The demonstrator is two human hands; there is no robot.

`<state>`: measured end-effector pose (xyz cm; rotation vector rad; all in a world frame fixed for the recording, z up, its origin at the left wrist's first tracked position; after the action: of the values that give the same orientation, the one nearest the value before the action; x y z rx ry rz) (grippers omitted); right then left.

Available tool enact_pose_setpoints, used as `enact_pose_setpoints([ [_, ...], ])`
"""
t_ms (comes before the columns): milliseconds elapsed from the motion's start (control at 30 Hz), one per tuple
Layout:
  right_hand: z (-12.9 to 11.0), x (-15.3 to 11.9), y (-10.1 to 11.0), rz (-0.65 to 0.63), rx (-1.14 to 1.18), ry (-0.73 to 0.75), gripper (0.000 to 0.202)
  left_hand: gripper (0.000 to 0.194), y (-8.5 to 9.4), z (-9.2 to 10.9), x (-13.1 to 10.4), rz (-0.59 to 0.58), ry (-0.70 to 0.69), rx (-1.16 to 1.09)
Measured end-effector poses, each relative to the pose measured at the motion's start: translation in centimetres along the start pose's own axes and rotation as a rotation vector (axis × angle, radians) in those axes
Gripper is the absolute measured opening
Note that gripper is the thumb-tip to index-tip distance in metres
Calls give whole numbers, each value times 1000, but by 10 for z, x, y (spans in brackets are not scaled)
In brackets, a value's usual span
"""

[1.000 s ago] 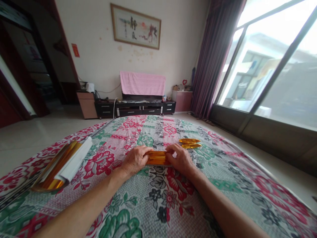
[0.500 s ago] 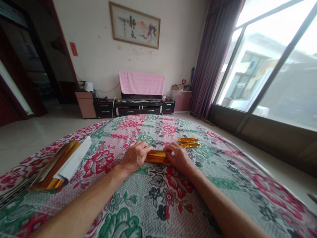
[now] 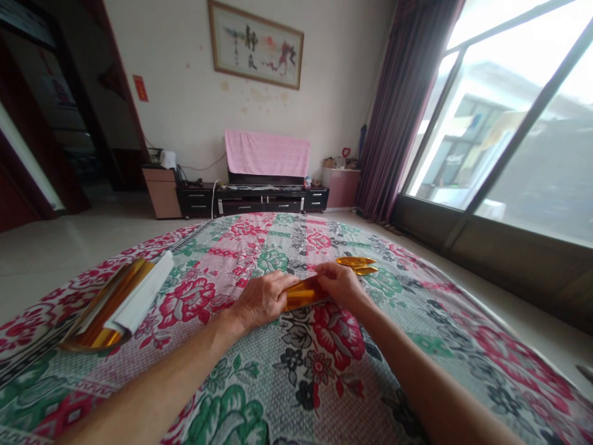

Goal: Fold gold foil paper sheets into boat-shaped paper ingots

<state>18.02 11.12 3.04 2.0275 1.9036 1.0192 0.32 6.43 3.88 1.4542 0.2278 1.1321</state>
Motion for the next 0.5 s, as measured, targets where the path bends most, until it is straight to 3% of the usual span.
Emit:
enact_pose_setpoints([
  [200,-21,-14,-2,106,-222,251,20,34,3,-4,-1,40,9,61],
  [500,-24,-20,-3,76,-259,336,16,23,2,-9,-3,116,28,85],
])
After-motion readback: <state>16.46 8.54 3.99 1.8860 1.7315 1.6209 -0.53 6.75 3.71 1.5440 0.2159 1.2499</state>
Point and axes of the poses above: each hand's wrist, its own x-axis towards the middle knuckle, its own y-axis out of the back of the hand, z = x × y, the point moved 6 cm from there along x, towards the middle knuckle, and after that the axes turned 1 degree about z, right-handed, at the moved point
